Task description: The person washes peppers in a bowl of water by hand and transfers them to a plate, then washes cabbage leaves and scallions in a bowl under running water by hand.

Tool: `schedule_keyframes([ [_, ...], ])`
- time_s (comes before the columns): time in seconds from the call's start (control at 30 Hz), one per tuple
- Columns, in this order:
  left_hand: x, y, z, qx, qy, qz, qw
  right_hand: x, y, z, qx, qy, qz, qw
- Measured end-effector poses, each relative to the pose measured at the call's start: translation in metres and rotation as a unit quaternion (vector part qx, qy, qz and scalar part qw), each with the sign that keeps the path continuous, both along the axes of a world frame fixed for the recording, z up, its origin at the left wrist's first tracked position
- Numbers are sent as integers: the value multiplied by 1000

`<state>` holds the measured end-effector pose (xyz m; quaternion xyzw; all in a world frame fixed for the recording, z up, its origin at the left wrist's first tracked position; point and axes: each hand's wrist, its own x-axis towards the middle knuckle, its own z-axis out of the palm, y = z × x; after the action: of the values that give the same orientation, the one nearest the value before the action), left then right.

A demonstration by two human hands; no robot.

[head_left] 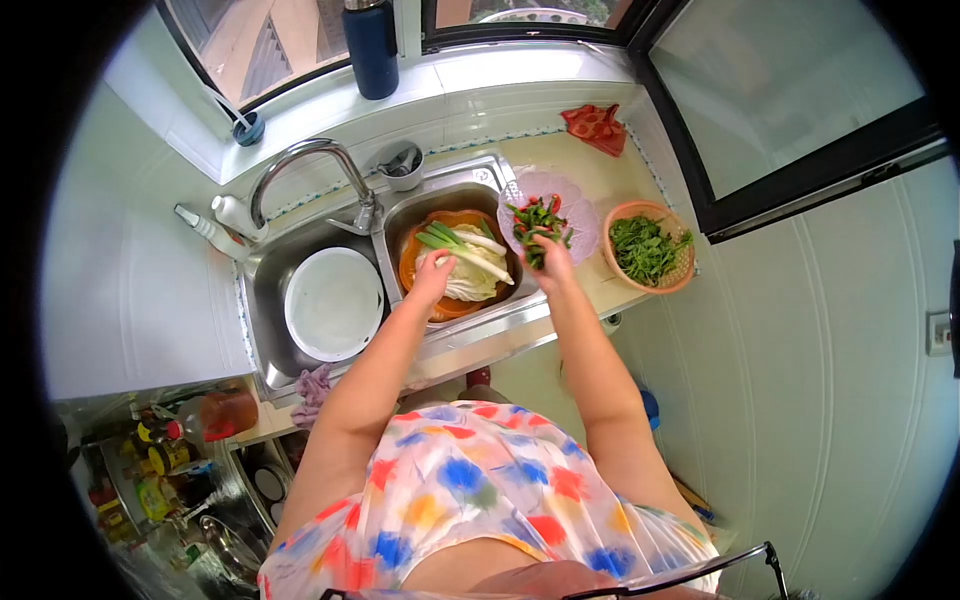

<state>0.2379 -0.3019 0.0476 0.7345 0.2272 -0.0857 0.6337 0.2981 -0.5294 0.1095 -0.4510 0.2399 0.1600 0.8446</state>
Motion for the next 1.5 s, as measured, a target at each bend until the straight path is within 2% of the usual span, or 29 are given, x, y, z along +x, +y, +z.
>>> schedule_keyframes([
  [0.03,-3,-1,-2,10,5,-2,1000,9,-19,-6,-24,11,-32,999],
  [0.13,-11,3,-24,28,14,19,999,36,-60,-17,-10,28,-9,1000],
  [0.23,-23,13,-46,8,10,64,998,45,-68,-2,49,47,1,998],
  [0.27,-31,17,-49,-4,8,81,997,49,-74,-6,29,45,36,998],
  [0.37,-48,28,-47,-48,1,142,989,50,-66,3,-28,22,38,999],
  [0.4,-53,26,-20,-92,45,177,979,49,-62,13,-60,3,26,998],
  [0.5,-69,41,-19,-89,1,191,978,35,-30,36,-143,-51,9,988],
  [0.57,-82,56,-20,-60,-14,195,979,41,-17,2,-78,-146,30,986],
  [0.63,-98,81,-40,51,22,144,988,26,12,11,24,-130,86,987],
  [0.67,-113,90,-45,95,13,164,982,17,34,11,-16,-132,89,987],
  [0.83,-190,143,-27,308,-56,196,929,-34,124,-12,-20,-69,190,979],
  [0.93,-234,179,20,365,107,145,913,-68,175,-19,-25,-52,286,956],
  [1.03,-259,204,61,343,236,20,909,-98,221,-33,-29,-24,364,931],
  [1.07,-276,216,22,403,163,26,900,-109,235,-36,-28,-12,380,925],
  [1.17,-290,244,12,357,197,-46,912,-138,277,-55,-45,9,425,904],
  [1.23,-291,254,25,376,189,-58,905,-155,300,-63,-74,23,446,892],
  [1.3,-291,264,24,415,165,-57,893,-170,318,-79,-141,40,420,896],
  [1.4,-298,288,7,491,103,-23,865,-170,328,-95,-331,35,383,862],
  [1.43,-301,295,1,516,79,-19,853,-166,328,-109,-341,39,344,874],
  [1.5,-302,308,9,435,96,-68,893,-153,318,-174,-361,48,268,892],
])
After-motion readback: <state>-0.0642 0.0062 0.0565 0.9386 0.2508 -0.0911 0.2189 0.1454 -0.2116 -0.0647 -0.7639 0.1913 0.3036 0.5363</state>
